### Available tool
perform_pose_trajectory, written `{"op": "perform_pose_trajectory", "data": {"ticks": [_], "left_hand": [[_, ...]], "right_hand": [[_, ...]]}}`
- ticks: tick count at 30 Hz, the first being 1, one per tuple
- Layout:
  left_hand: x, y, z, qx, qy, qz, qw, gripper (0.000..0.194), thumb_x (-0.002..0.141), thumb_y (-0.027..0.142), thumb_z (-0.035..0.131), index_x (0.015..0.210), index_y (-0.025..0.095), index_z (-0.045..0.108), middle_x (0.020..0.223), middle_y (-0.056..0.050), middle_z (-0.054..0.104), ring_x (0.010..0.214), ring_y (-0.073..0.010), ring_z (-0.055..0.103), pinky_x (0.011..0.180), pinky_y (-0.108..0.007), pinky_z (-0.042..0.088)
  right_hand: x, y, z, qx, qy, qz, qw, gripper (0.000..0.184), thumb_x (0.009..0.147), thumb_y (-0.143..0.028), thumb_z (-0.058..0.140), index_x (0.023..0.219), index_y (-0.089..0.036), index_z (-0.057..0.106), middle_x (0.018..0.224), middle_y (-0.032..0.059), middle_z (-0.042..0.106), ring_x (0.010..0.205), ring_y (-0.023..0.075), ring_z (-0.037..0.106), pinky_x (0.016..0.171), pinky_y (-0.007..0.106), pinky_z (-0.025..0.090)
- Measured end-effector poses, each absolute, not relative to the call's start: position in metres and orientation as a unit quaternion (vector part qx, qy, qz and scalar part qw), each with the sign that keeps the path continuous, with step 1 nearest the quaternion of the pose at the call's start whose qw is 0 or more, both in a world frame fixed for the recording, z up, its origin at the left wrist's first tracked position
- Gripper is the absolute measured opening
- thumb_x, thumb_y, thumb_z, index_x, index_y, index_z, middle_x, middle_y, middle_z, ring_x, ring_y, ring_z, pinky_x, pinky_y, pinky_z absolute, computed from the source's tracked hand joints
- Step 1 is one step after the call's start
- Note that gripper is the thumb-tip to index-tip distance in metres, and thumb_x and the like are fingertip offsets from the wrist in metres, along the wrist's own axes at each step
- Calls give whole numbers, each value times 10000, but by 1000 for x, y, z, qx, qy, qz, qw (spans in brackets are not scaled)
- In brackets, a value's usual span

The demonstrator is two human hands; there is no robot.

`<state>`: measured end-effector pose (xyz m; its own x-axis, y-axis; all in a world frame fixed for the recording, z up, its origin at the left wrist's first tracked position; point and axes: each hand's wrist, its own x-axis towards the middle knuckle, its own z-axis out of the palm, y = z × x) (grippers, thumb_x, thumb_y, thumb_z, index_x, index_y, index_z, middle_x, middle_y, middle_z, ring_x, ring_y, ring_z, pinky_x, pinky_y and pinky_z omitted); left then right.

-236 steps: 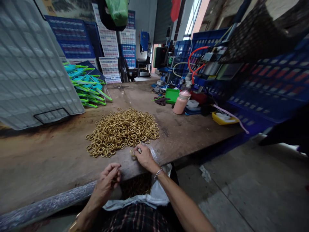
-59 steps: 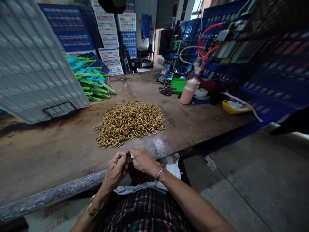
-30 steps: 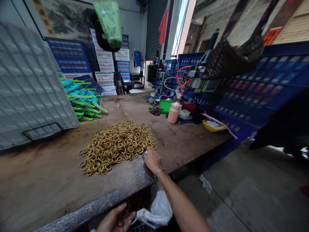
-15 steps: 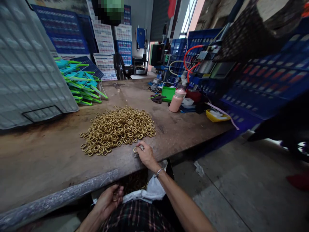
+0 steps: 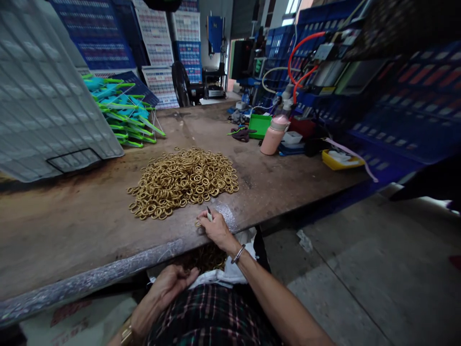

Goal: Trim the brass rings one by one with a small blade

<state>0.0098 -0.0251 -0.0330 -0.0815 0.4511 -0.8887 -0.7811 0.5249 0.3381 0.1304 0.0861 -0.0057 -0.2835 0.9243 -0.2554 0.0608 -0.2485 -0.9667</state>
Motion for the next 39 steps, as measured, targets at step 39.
{"op": "perform_pose_trajectory", "data": {"ticks": [39], "left_hand": [[-2,-14,17,327,589,493,550,320,711,467,596,781,156,566,563,30,533,397,-52,383,385,-171,293]], "right_hand": [[113,48,25,-458,-583,621,254,259,772,-356,502,612,-153,518,500,-52,471,447,51,376,427,167,287]]}}
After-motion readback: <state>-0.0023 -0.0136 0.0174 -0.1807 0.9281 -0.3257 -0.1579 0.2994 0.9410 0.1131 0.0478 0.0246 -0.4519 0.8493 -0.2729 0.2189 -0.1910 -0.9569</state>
